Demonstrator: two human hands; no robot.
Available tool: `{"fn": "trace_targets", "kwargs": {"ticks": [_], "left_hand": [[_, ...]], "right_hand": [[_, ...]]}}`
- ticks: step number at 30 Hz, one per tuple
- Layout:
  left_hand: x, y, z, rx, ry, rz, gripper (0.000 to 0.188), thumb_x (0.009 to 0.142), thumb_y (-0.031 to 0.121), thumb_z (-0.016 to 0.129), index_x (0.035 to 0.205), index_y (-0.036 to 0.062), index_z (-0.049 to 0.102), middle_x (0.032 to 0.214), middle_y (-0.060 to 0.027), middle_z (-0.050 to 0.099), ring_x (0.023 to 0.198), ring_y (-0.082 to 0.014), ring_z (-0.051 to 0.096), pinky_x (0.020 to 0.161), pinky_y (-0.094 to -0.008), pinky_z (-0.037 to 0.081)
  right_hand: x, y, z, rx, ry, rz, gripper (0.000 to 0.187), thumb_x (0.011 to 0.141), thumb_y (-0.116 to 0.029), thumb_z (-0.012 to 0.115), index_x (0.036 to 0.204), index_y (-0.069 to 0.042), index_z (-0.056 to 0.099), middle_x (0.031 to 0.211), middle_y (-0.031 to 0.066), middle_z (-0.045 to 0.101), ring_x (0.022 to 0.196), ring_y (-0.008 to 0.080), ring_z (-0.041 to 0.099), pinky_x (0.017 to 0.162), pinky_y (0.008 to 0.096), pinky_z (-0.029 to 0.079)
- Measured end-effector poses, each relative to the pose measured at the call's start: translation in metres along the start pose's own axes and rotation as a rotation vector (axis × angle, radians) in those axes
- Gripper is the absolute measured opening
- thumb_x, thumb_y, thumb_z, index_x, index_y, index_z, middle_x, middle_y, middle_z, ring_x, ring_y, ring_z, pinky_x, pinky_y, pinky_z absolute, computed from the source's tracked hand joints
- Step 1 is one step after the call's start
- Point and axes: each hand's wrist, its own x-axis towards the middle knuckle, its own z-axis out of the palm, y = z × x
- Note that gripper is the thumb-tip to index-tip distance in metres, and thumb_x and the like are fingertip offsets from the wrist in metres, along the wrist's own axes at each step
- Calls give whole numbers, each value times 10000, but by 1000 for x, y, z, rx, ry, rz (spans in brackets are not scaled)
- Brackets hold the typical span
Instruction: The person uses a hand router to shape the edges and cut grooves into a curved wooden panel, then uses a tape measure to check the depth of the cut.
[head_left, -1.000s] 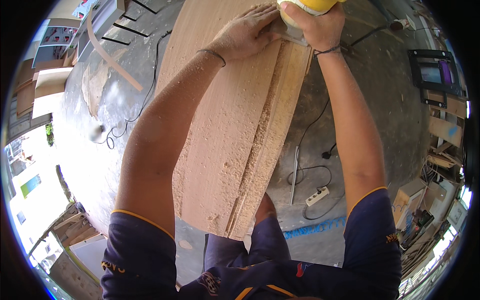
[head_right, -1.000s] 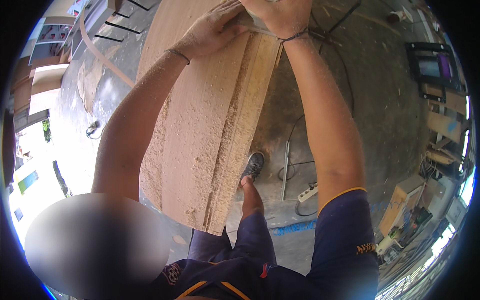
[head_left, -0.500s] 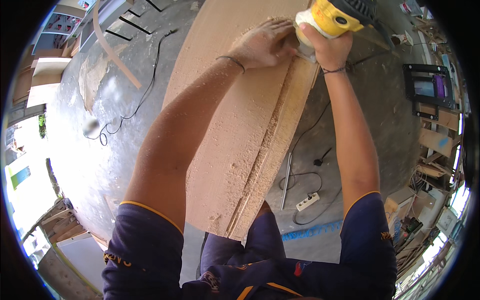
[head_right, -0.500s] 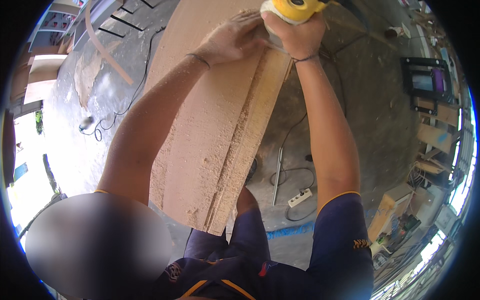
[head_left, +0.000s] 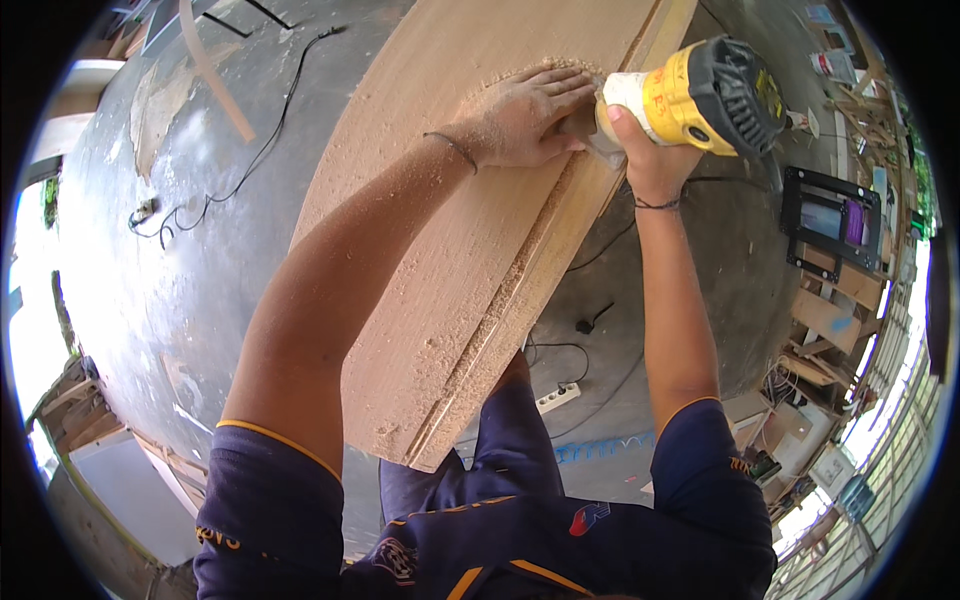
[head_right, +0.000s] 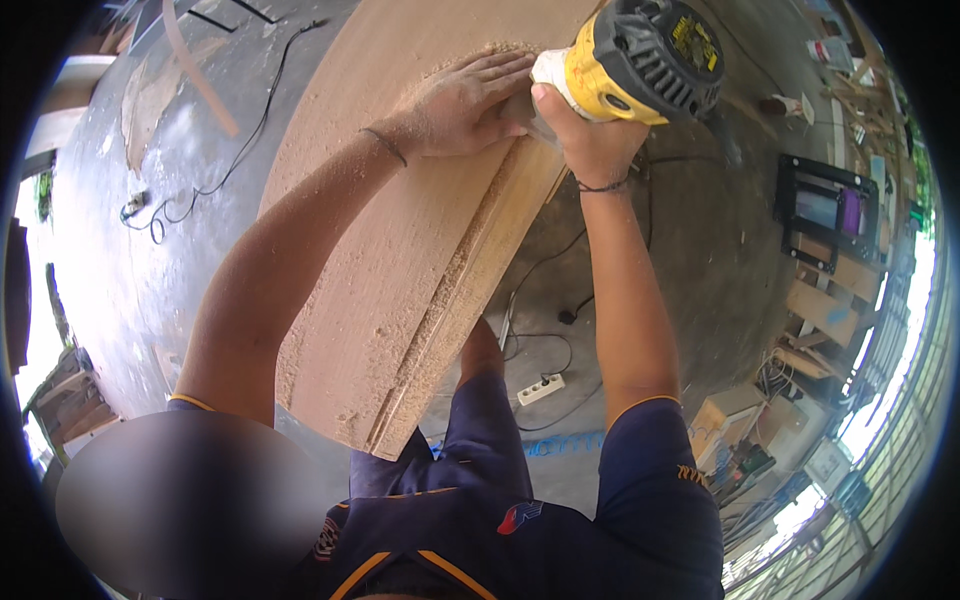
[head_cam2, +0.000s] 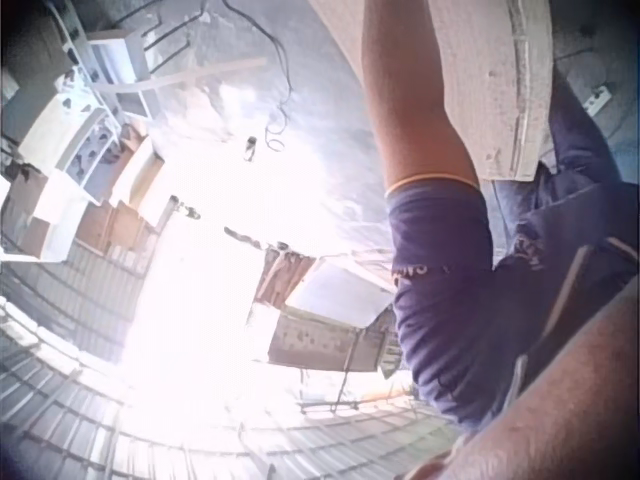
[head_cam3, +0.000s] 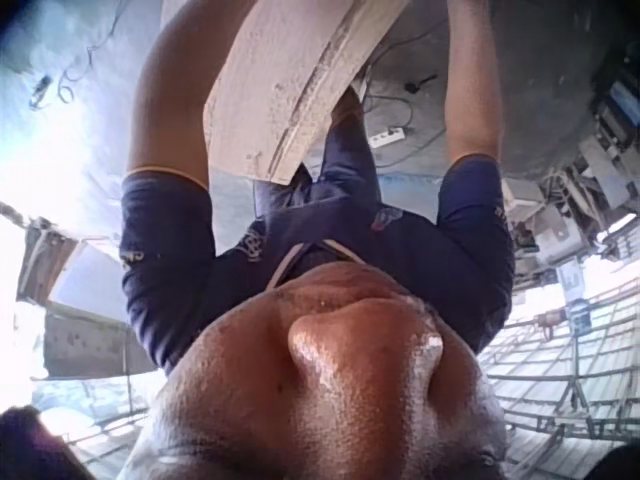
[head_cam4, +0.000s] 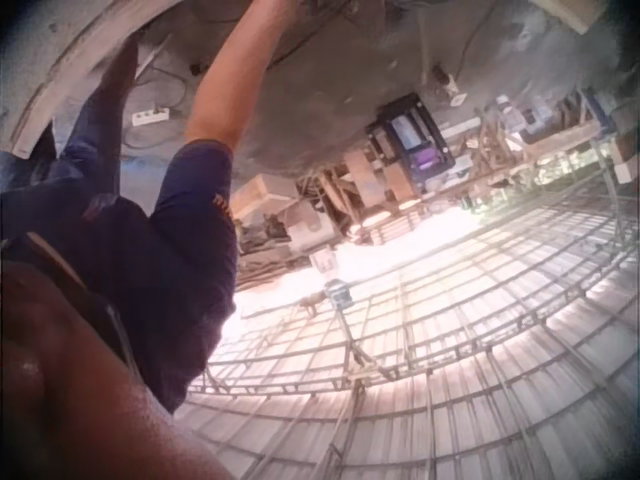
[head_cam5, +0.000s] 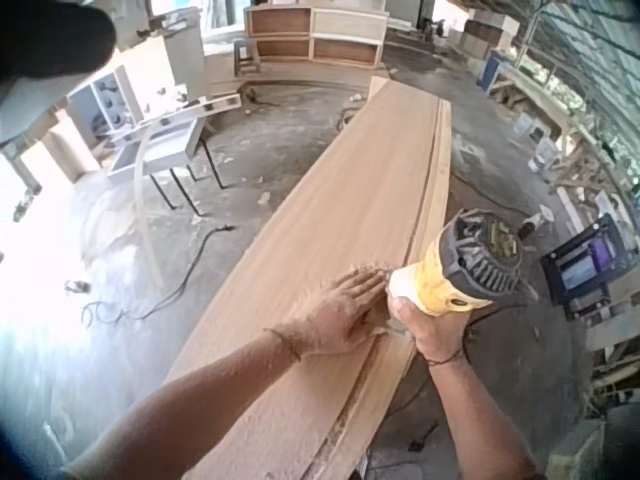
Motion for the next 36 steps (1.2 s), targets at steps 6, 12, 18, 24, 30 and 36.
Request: {"fn": "trace_targets", "kwargs": {"ticks": [6, 12, 18, 24, 30, 36], "left_hand": [[-3, 12, -6, 5, -18, -33, 659, 868, 342, 651, 1402, 37, 415, 1450, -150, 426, 1374, -302, 354, 1165, -424, 262], [1, 11, -9, -24, -58, -48, 648, 879, 350, 633, 1405, 42, 412, 1456, -149, 420, 1378, -298, 348, 1168, -428, 253], [11, 4, -8, 10, -76, -30, 668, 875, 359, 636, 1423, 63, 395, 1481, -135, 389, 1391, -288, 329, 1174, -433, 239], [20, -3, -5, 62, -96, -19, 679, 886, 380, 621, 1434, 61, 378, 1484, -114, 390, 1392, -258, 334, 1176, -407, 242], [29, -10, -4, 36, -85, -21, 643, 882, 342, 638, 1424, 90, 402, 1493, -115, 376, 1394, -275, 325, 1170, -414, 254], [41, -12, -3, 31, -88, -15, 608, 880, 322, 646, 1400, 88, 436, 1489, -108, 385, 1394, -281, 324, 1170, -415, 254]], "right_hand": [[2, -2, -2, -4, -31, -15, 515, 691, -140, 825, 1118, 5, 576, 1079, 84, 633, 957, 172, 626, 838, 319, 524], [1, 5, 0, -7, 11, -66, 508, 681, -116, 821, 1115, 1, 584, 1081, 86, 633, 954, 168, 622, 838, 322, 522], [13, 12, -6, 7, -34, -31, 497, 684, -129, 829, 1103, 1, 595, 1075, 80, 640, 942, 164, 631, 825, 316, 527], [24, 18, -8, 5, -31, -90, 485, 683, -158, 834, 1085, -8, 609, 1051, 73, 652, 930, 159, 637, 814, 315, 528], [34, 26, -8, 41, -17, -94, 468, 659, -131, 838, 1054, -14, 618, 1013, 54, 664, 883, 135, 647, 786, 287, 530], [45, 35, -12, 80, 22, -125, 462, 635, -117, 849, 1018, -24, 609, 994, 49, 656, 881, 126, 645, 775, 278, 533]]}}
